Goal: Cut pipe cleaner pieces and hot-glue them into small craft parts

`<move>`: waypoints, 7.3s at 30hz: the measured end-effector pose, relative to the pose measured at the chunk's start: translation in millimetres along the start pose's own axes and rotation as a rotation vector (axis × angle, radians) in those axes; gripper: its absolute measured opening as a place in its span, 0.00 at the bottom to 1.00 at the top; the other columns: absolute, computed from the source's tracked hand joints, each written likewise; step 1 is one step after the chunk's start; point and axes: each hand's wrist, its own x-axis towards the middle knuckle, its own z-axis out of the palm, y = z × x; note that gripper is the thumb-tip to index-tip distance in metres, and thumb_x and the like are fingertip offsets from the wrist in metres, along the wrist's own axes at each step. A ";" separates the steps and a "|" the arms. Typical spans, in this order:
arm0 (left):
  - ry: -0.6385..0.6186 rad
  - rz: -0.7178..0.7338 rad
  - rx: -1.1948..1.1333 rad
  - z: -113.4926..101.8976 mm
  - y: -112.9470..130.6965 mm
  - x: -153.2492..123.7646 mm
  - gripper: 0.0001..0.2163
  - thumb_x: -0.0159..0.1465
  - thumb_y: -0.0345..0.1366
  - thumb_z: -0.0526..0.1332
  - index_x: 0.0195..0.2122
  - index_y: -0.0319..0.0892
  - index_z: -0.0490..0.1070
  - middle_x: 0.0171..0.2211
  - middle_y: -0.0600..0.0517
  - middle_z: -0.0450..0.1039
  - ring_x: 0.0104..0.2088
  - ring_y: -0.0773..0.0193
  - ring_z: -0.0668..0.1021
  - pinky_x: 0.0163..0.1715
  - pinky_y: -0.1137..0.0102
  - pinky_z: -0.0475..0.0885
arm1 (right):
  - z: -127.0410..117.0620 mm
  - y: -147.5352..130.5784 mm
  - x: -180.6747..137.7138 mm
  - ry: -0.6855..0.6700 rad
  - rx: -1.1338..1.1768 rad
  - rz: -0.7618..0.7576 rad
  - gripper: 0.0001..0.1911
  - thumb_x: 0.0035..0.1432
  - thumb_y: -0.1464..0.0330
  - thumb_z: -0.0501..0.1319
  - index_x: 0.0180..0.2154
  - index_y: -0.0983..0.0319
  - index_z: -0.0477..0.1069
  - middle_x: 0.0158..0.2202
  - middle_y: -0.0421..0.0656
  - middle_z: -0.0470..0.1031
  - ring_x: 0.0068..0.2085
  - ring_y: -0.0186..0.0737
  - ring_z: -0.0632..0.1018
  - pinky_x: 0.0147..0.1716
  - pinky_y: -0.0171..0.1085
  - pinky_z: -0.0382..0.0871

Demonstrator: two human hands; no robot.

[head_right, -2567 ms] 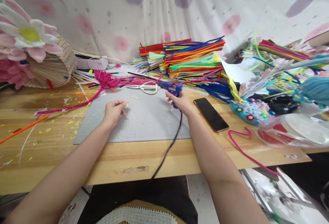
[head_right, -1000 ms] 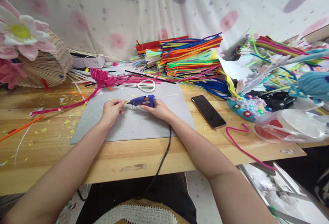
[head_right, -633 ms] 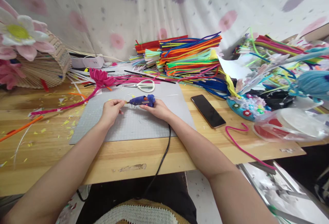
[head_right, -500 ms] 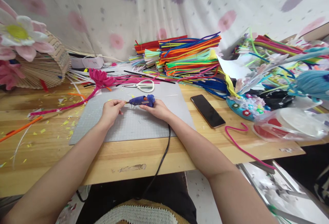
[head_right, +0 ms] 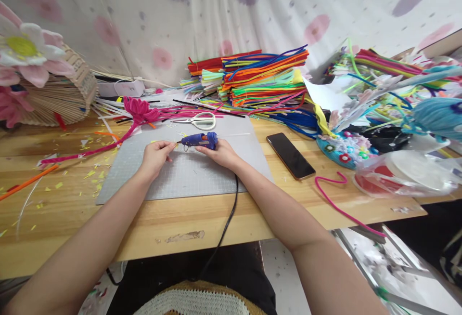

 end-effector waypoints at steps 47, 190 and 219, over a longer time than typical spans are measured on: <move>0.076 -0.058 -0.415 -3.0 11.9 -7.0 0.12 0.40 0.34 0.67 0.16 0.40 0.61 0.15 0.60 0.56 0.17 0.75 0.59 0.15 0.78 0.55 | -17.0 -33.8 6.8 -0.142 -0.406 0.004 0.13 0.50 0.57 0.59 0.27 0.61 0.68 0.28 0.41 0.73 0.28 0.33 0.69 0.27 0.33 0.57; 0.201 0.095 -0.365 -14.1 1.5 14.2 0.19 0.46 0.34 0.64 0.36 0.44 0.56 0.25 0.58 0.64 0.21 0.73 0.69 0.14 0.79 0.66 | -11.7 -29.4 42.0 0.032 -0.744 0.119 0.21 0.49 0.53 0.57 0.40 0.59 0.68 0.36 0.43 0.76 0.36 0.41 0.74 0.28 0.34 0.57; 0.204 0.103 -0.342 -12.3 2.1 13.3 0.18 0.47 0.33 0.65 0.35 0.43 0.57 0.26 0.58 0.66 0.18 0.74 0.68 0.13 0.79 0.62 | 11.9 -17.8 23.7 -0.089 -0.815 0.023 0.24 0.50 0.47 0.54 0.39 0.59 0.67 0.34 0.44 0.76 0.34 0.41 0.75 0.28 0.34 0.54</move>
